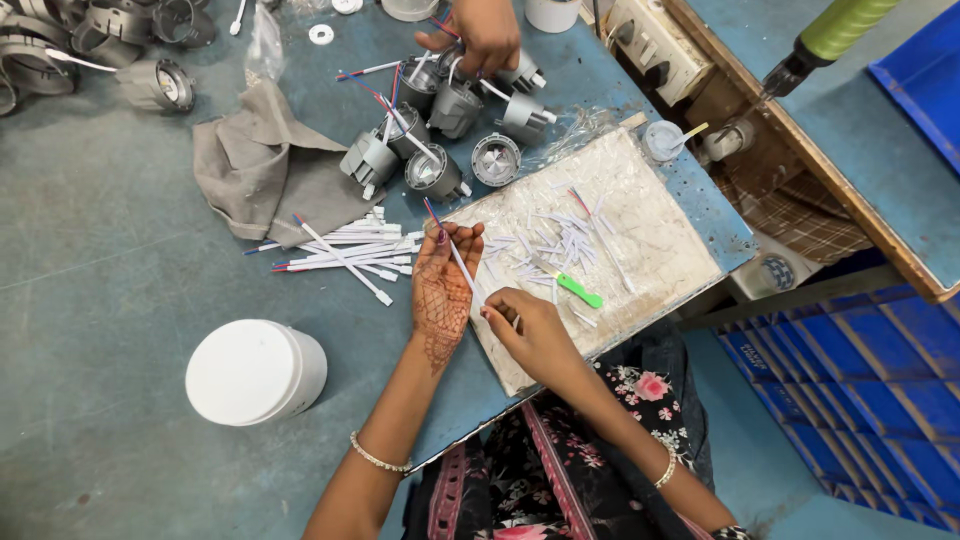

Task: The person strips the ends of white wires using a green utility knife, then inserts the wires into gray cylindrical motor housings. The person repeats this process for multiple wires and motor housings on a blue workbench.

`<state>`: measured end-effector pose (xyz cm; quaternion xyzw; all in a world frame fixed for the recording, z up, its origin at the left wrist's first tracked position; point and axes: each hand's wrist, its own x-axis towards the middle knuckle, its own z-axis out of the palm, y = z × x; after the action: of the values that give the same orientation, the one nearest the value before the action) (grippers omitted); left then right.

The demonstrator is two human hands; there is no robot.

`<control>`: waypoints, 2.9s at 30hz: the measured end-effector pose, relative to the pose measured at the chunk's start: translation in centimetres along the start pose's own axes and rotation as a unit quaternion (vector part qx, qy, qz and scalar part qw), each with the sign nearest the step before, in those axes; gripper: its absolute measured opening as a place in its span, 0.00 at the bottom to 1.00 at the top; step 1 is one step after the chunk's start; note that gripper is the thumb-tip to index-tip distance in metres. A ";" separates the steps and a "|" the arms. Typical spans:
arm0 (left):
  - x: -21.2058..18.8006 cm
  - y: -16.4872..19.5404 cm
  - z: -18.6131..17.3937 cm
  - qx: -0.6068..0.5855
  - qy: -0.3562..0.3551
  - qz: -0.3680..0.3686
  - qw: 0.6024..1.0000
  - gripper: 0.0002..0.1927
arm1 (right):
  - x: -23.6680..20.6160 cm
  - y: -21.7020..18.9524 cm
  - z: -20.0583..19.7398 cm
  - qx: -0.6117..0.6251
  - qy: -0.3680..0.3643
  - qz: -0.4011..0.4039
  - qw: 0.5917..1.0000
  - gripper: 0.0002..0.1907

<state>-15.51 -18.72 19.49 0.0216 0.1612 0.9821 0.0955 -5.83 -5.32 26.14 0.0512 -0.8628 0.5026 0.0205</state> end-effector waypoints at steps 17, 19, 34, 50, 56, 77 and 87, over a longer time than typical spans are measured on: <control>0.6 1.4 -0.7 0.047 0.014 0.015 0.999 0.10 | -1.5 -1.2 -3.8 -0.026 -0.046 -0.005 0.999 0.08; 0.7 1.5 -1.0 0.047 0.012 0.013 0.999 0.10 | -1.6 -1.4 -4.1 -0.028 -0.052 -0.001 0.998 0.08; 0.3 2.4 0.5 0.135 0.034 0.029 0.990 0.19 | -2.0 -1.3 -6.4 -0.034 -0.052 -0.012 0.998 0.09; -0.4 2.7 2.6 0.280 0.001 0.034 0.959 0.19 | -2.1 -1.3 -6.8 -0.033 -0.052 -0.005 0.998 0.09; -0.2 2.8 2.6 0.293 -0.001 0.023 0.956 0.21 | -2.4 -1.6 -7.0 -0.034 -0.044 -0.007 0.998 0.08; -0.7 2.1 2.5 0.302 -0.036 -0.074 0.950 0.20 | -2.3 -0.3 -6.4 -0.047 -0.060 0.002 0.997 0.09; -1.1 1.8 3.4 0.322 -0.079 -0.106 0.937 0.21 | -2.1 -0.1 -6.2 -0.031 -0.035 0.028 0.998 0.08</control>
<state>-14.48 -19.57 23.29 0.1115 0.4624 0.8567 0.1994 -3.86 0.16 29.15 0.0439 -0.8791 0.4741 -0.0227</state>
